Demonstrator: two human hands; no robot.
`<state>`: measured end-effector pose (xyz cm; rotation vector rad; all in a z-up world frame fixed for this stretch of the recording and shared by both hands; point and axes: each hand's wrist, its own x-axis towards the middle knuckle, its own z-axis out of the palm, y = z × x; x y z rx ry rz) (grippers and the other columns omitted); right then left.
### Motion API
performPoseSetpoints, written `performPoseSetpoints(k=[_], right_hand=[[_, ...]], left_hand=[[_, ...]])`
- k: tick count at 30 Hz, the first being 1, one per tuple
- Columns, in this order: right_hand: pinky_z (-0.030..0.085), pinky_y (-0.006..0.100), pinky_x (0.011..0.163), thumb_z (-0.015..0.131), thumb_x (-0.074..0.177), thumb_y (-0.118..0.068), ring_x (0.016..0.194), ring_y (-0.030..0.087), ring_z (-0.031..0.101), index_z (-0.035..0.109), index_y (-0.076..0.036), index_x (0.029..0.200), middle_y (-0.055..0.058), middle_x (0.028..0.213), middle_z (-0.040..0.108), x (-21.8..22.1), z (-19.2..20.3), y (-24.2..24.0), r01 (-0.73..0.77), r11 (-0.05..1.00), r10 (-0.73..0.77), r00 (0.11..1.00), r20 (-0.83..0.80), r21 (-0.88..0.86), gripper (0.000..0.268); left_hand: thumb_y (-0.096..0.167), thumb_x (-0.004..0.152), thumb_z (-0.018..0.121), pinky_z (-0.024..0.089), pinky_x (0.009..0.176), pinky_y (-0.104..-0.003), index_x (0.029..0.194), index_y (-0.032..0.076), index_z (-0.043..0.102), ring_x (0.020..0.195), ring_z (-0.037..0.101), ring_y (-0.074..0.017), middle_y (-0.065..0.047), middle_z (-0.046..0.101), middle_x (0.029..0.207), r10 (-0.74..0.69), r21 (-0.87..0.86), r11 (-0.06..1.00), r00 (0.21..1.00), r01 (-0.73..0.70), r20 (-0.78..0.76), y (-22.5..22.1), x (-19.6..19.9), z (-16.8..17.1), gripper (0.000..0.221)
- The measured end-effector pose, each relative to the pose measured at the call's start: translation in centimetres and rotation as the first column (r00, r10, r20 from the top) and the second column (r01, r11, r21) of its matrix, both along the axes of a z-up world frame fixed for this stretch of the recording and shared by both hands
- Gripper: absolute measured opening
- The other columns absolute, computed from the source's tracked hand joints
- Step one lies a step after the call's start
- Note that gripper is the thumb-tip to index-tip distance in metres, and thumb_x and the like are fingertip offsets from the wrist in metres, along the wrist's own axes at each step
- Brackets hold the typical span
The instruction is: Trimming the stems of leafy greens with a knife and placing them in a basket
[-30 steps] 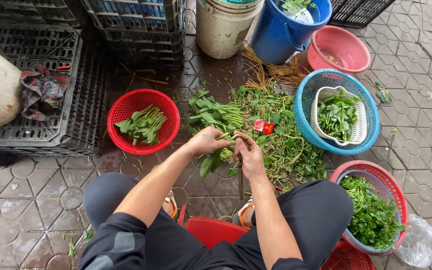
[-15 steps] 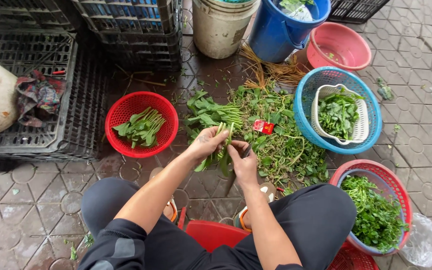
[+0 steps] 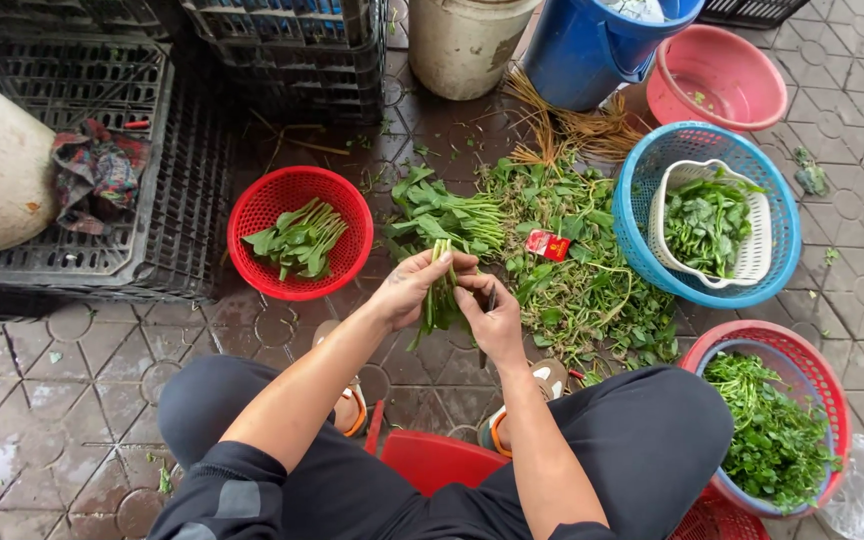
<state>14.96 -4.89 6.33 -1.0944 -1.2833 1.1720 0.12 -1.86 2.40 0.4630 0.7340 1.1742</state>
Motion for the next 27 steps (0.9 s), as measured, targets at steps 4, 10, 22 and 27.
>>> performPoseSetpoints(k=[4,10,22,27], right_hand=[[0.049,0.022,0.057,0.082,0.088,-0.006,0.06,0.005,0.054,0.079,-0.003,0.104,0.005,0.072,0.071,1.2,2.5,1.6,-0.004,1.0,0.006,0.997,0.075,-0.028,0.016],[0.036,0.019,0.047,0.073,0.092,-0.015,0.048,0.002,0.045,0.067,-0.011,0.101,-0.002,0.075,0.065,6.6,-9.9,4.5,0.49,0.812,-0.469,0.871,0.144,-0.318,0.011],[0.057,0.048,0.087,0.076,0.087,-0.037,0.097,0.027,0.073,0.076,-0.023,0.115,-0.001,0.097,0.075,6.4,-31.2,6.8,0.33,0.752,0.355,0.526,0.773,-0.57,0.03],[0.057,0.048,0.085,0.073,0.086,-0.035,0.098,0.035,0.072,0.075,-0.023,0.097,0.004,0.089,0.073,8.4,-27.4,7.2,0.232,0.816,0.347,0.537,0.769,-0.53,0.016]], left_hand=[[0.021,0.106,0.058,0.065,0.08,-0.037,0.108,-0.003,0.069,0.096,0.077,-0.0235,-0.019,0.076,0.11,0.075,0.049,0.996,0.995,-0.071,-0.069,0.1,-0.5,3.3,0.026],[0.025,0.11,0.052,0.06,0.05,-0.027,0.108,0.007,0.063,0.076,0.073,-0.0198,-0.019,0.075,0.088,0.251,0.385,0.917,0.898,-0.102,-0.362,2.5,-4.3,11.1,0.021],[0.023,0.109,0.053,0.057,0.057,-0.025,0.112,0.003,0.062,0.062,0.064,-0.0156,-0.013,0.065,0.079,0.362,0.429,0.87,0.906,-0.245,-0.217,3.2,-6.8,14.6,0.022],[0.023,0.109,0.054,0.047,0.054,-0.02,0.104,0.005,0.063,0.057,0.051,-0.008,-0.004,0.056,0.069,0.314,0.417,0.895,0.888,-0.158,-0.337,3.8,-5.8,14.8,0.021]])
